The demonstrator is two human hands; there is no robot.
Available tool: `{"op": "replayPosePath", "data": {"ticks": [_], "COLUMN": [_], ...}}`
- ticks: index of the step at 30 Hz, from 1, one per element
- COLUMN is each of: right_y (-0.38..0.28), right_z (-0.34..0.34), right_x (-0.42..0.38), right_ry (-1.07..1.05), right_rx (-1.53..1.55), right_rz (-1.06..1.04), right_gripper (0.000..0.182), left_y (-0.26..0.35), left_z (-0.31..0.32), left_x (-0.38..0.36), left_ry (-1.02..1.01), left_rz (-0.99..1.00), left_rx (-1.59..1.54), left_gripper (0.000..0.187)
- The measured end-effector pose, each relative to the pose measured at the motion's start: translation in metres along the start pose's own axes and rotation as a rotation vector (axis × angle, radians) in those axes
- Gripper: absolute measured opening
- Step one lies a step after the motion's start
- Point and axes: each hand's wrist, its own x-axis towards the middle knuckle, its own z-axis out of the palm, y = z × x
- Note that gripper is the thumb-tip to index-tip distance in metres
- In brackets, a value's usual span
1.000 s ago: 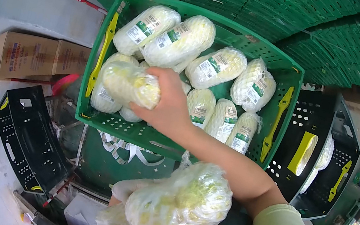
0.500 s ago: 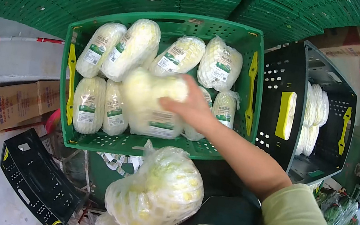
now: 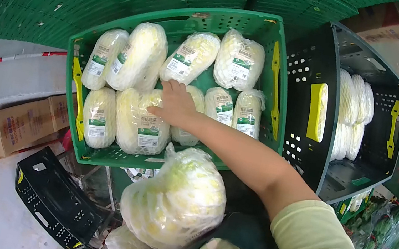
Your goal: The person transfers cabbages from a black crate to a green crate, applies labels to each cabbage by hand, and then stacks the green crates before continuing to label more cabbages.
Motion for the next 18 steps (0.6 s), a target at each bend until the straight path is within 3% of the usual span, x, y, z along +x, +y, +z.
{"op": "replayPosePath", "data": {"ticks": [2, 5, 8, 11, 12, 14, 16, 18], "right_y": [-0.008, -0.016, 0.001, 0.009, 0.015, 0.025, 0.025, 0.038], "right_z": [-0.038, -0.113, -0.127, -0.121, -0.123, -0.135, -0.142, -0.14], "right_x": [-0.028, -0.096, -0.146, -0.166, -0.162, -0.151, -0.138, -0.116], "right_ry": [0.011, -0.811, -0.589, -0.231, -0.204, -0.07, 0.112, 0.106], "right_rx": [0.109, 1.464, 1.817, 1.521, 1.532, 1.412, 1.302, 1.297], "right_rz": [-0.138, 0.181, 0.291, 0.266, 0.344, 0.275, 0.282, 0.38], "right_gripper": [0.082, 0.09, 0.091, 0.076, 0.071, 0.066, 0.058, 0.056], "left_y": [-0.009, -0.022, -0.025, -0.015, -0.011, 0.001, 0.015, 0.03], "left_z": [0.0, -0.003, -0.008, -0.012, -0.011, -0.012, -0.002, 0.024], "left_x": [0.011, 0.026, 0.033, 0.023, 0.019, 0.008, -0.008, -0.022], "left_ry": [0.033, 0.087, 0.111, 0.105, 0.096, 0.106, 0.214, 0.459], "left_rz": [0.002, 0.009, 0.03, 0.064, 0.072, 0.085, 0.066, 0.008], "left_rx": [-0.089, -0.271, -0.401, -0.506, -0.527, -0.569, -0.552, -0.391], "left_gripper": [0.054, 0.054, 0.054, 0.054, 0.054, 0.054, 0.054, 0.056]}}
